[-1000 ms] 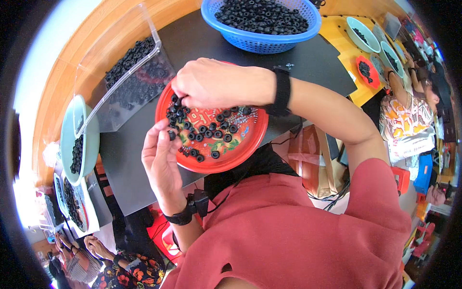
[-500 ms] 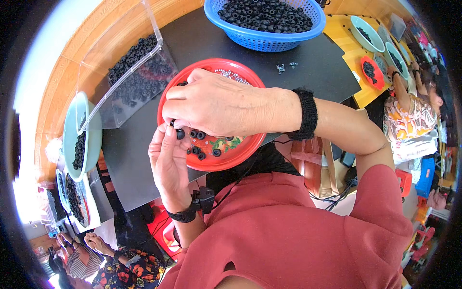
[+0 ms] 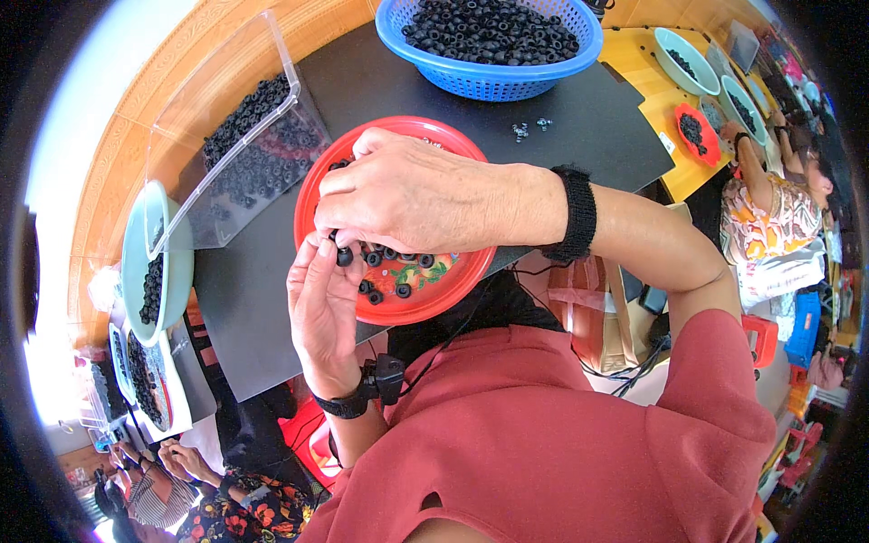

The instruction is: Assembling small black plastic casing parts by hand.

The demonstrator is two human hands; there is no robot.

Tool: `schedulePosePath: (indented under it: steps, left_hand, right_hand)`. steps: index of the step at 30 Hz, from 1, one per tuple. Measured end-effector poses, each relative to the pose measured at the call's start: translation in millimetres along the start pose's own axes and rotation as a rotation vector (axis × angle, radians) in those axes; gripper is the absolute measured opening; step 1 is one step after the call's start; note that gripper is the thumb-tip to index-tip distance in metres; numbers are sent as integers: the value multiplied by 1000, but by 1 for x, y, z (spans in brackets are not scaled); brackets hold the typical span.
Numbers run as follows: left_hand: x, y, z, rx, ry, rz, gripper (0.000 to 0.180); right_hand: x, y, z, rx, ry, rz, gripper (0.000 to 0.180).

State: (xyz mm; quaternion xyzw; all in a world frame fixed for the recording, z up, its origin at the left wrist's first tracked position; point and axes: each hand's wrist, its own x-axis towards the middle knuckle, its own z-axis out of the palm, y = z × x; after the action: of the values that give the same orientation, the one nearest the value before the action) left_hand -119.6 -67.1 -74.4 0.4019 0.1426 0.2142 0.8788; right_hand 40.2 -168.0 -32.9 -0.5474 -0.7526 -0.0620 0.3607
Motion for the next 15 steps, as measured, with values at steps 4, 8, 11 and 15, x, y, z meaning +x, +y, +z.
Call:
schedulePosePath:
  steps: [4,8,11,15]
  left_hand:
    - [0,-1,-8,-59,-97,-28,17]
    - [1,-4,-12,-73,-112,-18,18]
    - [0,-1,-6,-50,-53,-2,22]
    - [1,1,0,27,36,37,33]
  right_hand:
    - [-4,0,0,-67,1,35,11]
    - [-3,1,0,-41,-6,43,11]
    - [1,-4,-12,8,-99,137,15]
    - [0,-2,-15,38,-74,160,16]
